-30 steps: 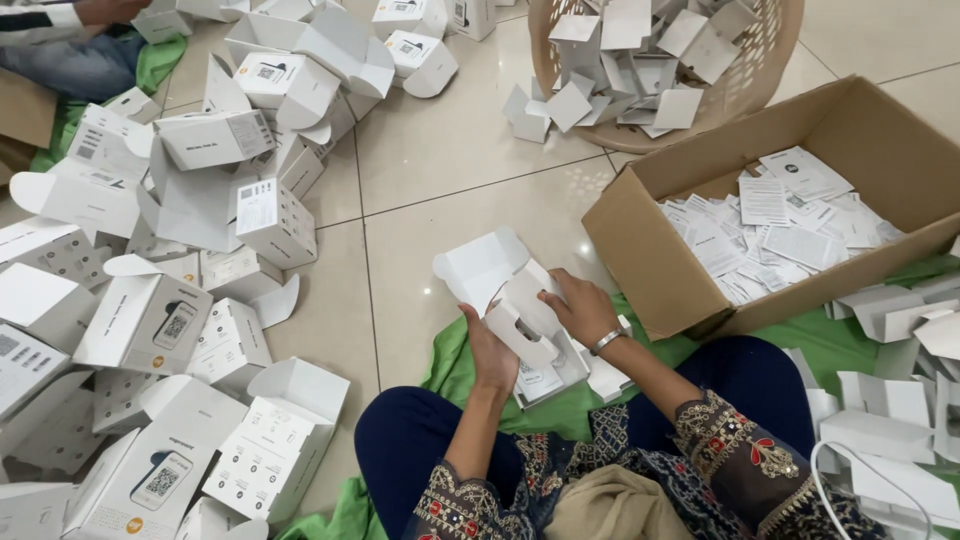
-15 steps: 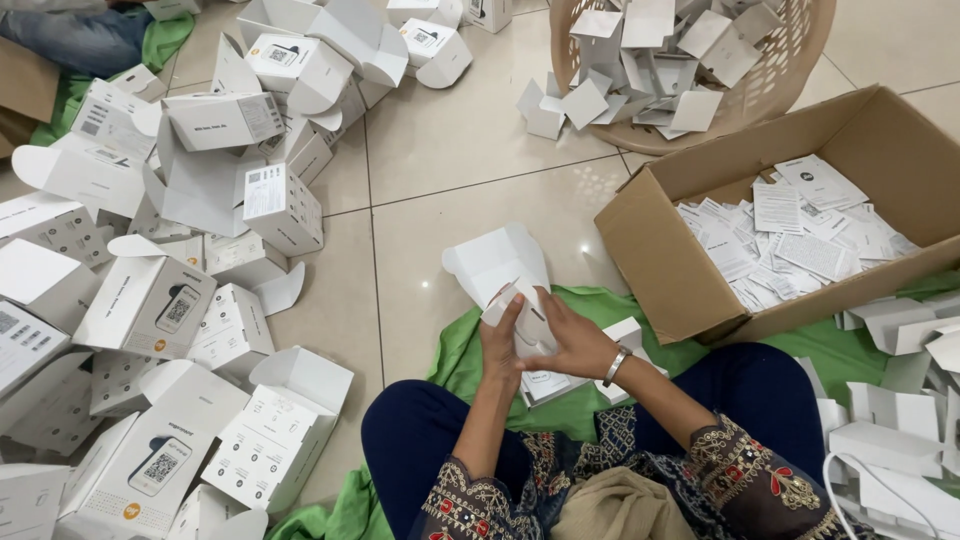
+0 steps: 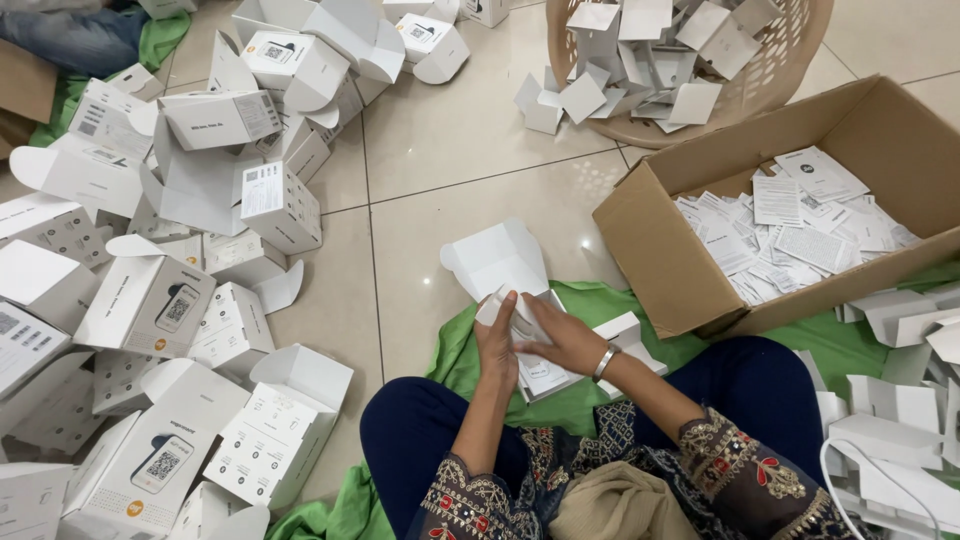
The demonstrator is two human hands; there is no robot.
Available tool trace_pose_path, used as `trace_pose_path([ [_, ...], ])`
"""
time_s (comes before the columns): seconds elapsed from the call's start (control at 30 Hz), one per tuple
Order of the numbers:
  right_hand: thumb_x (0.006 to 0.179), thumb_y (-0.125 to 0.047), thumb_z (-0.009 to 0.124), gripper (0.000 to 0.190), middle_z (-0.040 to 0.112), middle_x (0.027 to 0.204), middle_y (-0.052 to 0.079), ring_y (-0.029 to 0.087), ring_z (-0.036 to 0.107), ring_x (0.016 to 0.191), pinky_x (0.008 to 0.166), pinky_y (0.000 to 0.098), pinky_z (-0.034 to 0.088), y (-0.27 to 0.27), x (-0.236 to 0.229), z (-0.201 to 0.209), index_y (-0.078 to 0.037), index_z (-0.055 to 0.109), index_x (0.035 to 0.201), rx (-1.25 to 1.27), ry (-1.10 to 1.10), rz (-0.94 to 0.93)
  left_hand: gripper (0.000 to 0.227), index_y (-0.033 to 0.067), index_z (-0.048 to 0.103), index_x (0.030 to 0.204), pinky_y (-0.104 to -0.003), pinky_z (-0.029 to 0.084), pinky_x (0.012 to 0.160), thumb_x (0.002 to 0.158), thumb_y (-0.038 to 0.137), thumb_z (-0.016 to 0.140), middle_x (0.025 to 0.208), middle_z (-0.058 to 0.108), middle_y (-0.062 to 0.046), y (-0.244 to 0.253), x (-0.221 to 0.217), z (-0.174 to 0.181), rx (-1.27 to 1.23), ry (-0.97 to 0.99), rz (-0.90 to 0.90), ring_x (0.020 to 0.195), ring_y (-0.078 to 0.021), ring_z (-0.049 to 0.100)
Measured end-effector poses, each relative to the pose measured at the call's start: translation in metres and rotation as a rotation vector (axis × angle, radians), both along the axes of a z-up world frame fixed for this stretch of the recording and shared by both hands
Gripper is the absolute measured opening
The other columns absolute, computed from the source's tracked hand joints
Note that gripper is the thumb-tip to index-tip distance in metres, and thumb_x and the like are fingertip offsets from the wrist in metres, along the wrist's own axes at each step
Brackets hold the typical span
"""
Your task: The person sorts and prepares small product boxes by inserting manuals or documentation.
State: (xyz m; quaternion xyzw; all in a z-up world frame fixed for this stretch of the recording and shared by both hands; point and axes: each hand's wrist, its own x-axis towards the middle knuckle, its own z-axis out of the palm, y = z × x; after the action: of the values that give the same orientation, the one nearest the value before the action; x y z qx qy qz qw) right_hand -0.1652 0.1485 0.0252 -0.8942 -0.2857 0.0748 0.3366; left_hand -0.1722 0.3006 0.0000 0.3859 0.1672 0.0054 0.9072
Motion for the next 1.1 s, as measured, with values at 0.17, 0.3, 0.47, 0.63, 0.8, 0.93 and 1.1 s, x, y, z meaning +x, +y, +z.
trace_pose_path([
  [0.17,0.098,-0.033,0.066,0.061,0.064,0.129,0.023,0.035,0.067,0.113,0.094,0.0434,0.053,-0.015,0.021,0.008,-0.003,0.045,0.146,0.206,0.178,-0.110,0.080,0.0034,0.046,0.146,-0.035,0.049,0.101,0.079,0.027,0.085,0.132,0.062,-0.014,-0.005,-0.002,0.016,0.062,-0.029,-0.072,0.119,-0.0231,0.061],
  [0.3,0.093,-0.028,0.069,0.050,0.069,0.122,0.017,0.033,0.068,0.107,0.093,0.0424,0.054,-0.032,0.043,-0.010,-0.008,0.057,0.138,0.121,0.078,-0.136,0.089,0.0088,0.033,0.156,-0.037,0.042,0.107,0.083,0.037,0.077,0.147,0.051,-0.016,-0.001,0.006,0.004,0.267,-0.028,-0.013,0.131,-0.0253,0.053],
  [0.47,0.088,-0.020,0.072,0.045,0.066,0.117,0.012,0.032,0.064,0.108,0.092,0.0428,0.051,-0.019,0.046,0.001,-0.011,0.063,0.131,-0.074,-0.016,-0.020,0.086,-0.0009,0.037,0.154,-0.037,0.040,0.112,0.090,0.047,0.070,0.153,0.048,-0.019,0.010,0.017,-0.006,0.345,0.028,0.240,0.138,-0.0261,0.050],
  [0.63,0.085,-0.014,0.072,0.041,0.066,0.112,0.005,0.027,0.061,0.111,0.094,0.0422,0.049,0.006,0.048,-0.025,-0.017,0.066,0.126,-0.319,-0.060,0.073,0.084,-0.0022,0.039,0.150,-0.038,0.042,0.111,0.090,0.049,0.069,0.151,0.049,-0.021,0.011,0.018,-0.023,0.374,0.189,0.281,0.137,-0.0260,0.052],
  [0.8,0.084,-0.014,0.074,0.033,0.063,0.108,0.005,0.026,0.060,0.110,0.093,0.0419,0.046,0.018,0.045,-0.052,-0.016,0.067,0.116,-0.410,-0.230,0.090,0.078,-0.0027,0.046,0.145,-0.039,0.045,0.106,0.092,0.051,0.066,0.144,0.054,-0.018,0.010,0.019,-0.040,0.355,0.295,0.212,0.128,-0.0256,0.056],
  [0.93,0.076,-0.014,0.077,0.039,0.061,0.108,0.007,0.026,0.059,0.107,0.092,0.0416,0.045,0.019,0.026,-0.027,-0.014,0.066,0.114,-0.304,-0.284,0.037,0.077,-0.0020,0.044,0.145,-0.038,0.044,0.106,0.092,0.049,0.066,0.143,0.055,-0.016,0.007,0.020,-0.046,0.355,0.312,0.182,0.127,-0.0245,0.056],
  [1.1,0.076,-0.026,0.081,0.037,0.061,0.098,0.007,0.027,0.061,0.096,0.084,0.0419,0.049,0.011,-0.001,-0.008,-0.012,0.066,0.106,-0.121,-0.303,0.063,0.072,-0.0051,0.048,0.143,-0.037,0.042,0.105,0.094,0.045,0.065,0.140,0.059,-0.016,0.005,0.023,-0.065,0.340,0.275,0.169,0.126,-0.0238,0.056],
])
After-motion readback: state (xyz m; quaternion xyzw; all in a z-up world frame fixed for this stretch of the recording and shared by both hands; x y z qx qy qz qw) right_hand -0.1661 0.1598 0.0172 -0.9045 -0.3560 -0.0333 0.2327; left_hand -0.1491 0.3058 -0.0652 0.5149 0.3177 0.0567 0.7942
